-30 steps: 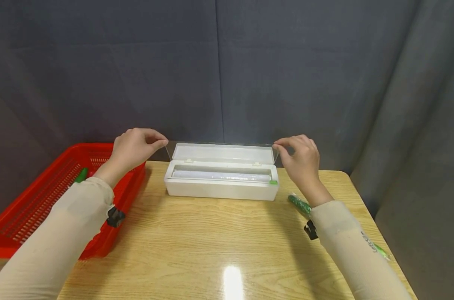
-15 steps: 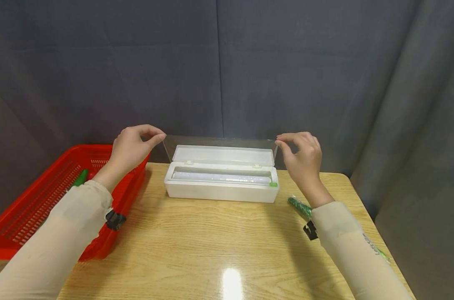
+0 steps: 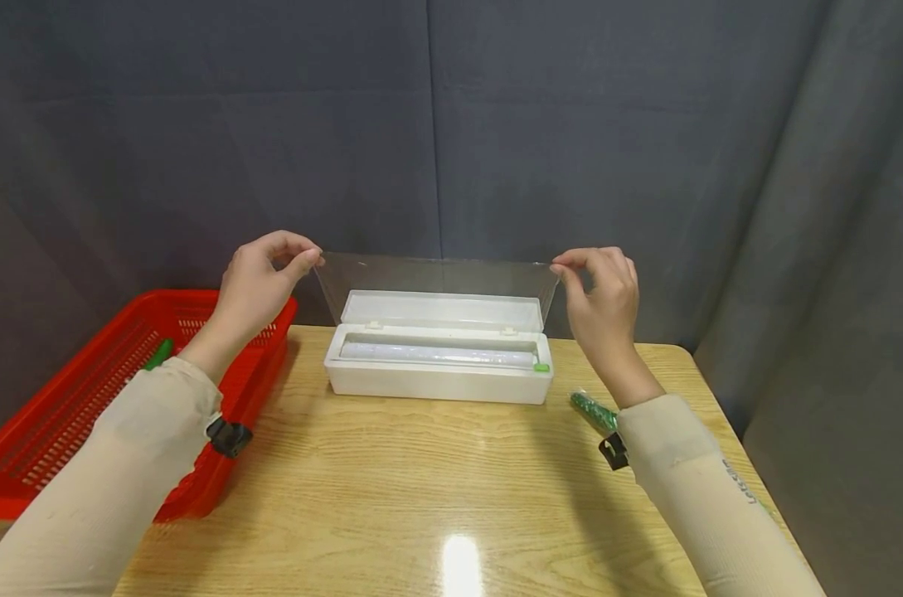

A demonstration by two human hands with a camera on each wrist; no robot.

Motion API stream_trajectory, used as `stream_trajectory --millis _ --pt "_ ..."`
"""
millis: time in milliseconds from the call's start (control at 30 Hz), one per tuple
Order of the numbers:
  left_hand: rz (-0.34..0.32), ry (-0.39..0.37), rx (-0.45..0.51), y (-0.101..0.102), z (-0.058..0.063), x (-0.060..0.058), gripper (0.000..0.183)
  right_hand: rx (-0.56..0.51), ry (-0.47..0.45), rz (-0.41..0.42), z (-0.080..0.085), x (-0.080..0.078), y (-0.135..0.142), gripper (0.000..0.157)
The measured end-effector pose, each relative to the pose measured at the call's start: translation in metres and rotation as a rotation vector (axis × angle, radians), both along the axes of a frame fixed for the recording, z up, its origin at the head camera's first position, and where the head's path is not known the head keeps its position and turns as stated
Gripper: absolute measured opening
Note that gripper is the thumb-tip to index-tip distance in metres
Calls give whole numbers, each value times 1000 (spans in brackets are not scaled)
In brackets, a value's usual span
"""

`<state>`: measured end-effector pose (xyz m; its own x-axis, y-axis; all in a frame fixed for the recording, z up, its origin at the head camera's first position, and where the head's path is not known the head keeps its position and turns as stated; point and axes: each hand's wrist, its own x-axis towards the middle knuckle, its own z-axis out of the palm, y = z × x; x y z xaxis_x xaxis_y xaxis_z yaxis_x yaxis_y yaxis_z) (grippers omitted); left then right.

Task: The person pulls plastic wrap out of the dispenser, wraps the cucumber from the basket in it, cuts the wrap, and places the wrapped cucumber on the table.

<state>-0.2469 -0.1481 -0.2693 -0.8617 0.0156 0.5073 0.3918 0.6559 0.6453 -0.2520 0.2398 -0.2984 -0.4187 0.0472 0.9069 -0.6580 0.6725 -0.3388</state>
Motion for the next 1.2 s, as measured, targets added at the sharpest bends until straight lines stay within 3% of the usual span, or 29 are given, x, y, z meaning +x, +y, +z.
stream_trajectory --millis 367,667,1200 --pt "16 50 43 1 12 4 21 34 114 5 15 -5 2 10" --pt "26 79 64 2 29 5 19 21 152 1 35 -4 3 9" --pt "26 108 116 0 52 20 21 -32 206 7 59 5 -1 9"
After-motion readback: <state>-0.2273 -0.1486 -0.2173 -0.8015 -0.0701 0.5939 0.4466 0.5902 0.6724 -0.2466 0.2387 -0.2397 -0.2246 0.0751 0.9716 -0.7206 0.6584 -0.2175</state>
